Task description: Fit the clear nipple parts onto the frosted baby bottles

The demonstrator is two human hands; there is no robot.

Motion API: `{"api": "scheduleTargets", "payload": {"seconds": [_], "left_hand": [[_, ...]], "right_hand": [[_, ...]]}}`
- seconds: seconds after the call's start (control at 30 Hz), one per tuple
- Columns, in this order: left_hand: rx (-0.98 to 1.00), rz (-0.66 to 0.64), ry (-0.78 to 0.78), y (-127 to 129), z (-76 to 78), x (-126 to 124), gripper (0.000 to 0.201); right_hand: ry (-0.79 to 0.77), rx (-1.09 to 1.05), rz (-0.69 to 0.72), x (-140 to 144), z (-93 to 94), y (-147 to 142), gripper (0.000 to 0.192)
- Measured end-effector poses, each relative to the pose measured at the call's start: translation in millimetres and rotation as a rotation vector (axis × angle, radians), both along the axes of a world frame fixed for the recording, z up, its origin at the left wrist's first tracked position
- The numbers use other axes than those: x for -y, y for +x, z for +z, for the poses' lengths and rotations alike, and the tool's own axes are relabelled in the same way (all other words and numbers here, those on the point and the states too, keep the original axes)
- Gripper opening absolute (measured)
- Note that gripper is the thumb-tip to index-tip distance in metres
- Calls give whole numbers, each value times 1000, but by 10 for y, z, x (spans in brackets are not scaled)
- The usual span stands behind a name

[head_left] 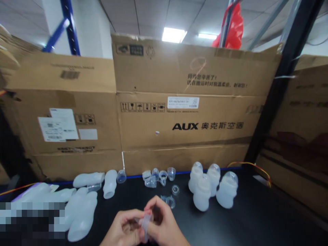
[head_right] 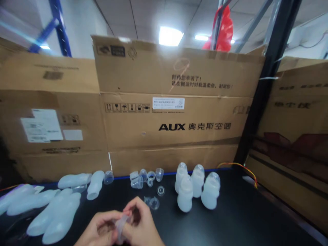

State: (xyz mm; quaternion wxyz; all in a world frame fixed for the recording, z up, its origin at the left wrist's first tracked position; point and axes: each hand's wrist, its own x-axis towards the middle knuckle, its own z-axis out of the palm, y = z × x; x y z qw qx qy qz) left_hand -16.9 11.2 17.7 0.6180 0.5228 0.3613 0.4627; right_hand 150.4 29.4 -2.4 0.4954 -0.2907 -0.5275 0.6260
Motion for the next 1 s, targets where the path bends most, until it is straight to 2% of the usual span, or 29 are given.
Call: {"api": "scheduleTargets", "payload": {"seconds": [0.1, 0.17, 0.23, 0.3, 0.4, 0.47, 0.53, 0.63, 0.77, 0.87, 0.93, 1.0], "left_hand": [[-58, -33, -22, 30, 129, -11, 54], [-116, -25, -42, 49, 192, -27, 53], [-127, -58, -59, 74, 223, -12, 53], [-62, -33, -74, 106, 221, 31, 52], [-10, 42, -72, 138, 188, 53, 58], [-20, 110, -55, 126, 174, 21, 52], [-82, 204, -3, 99, 154, -19, 48], [-227, 352, 157, 77, 59, -42, 50], [-370, 390, 379, 55, -117, -47, 59], [-615, 399, 651, -102, -66, -123, 52], [-951, 463, 863, -289, 94, -192, 40], [-1320, 669, 904, -494, 302, -238, 41]], "right_hand": [[-27, -38, -20, 56, 199, -17, 62], [-60, -61, 1, 42, 259, -27, 63], [-82, -75, 23, 34, 246, -28, 64], [-105, -80, 32, 44, 188, -17, 61], [-103, -72, 17, 44, 100, 13, 58], [-65, -70, -15, 31, 75, 40, 61], [-4, -89, -10, 27, 73, 65, 60], [86, -70, -39, 51, 67, 74, 53], [149, 104, -190, 64, 2, 47, 48], [269, 208, -294, 11, -68, 74, 49], [312, 257, -322, -41, -110, 118, 50], [335, 311, -294, -85, -138, 158, 49]]}}
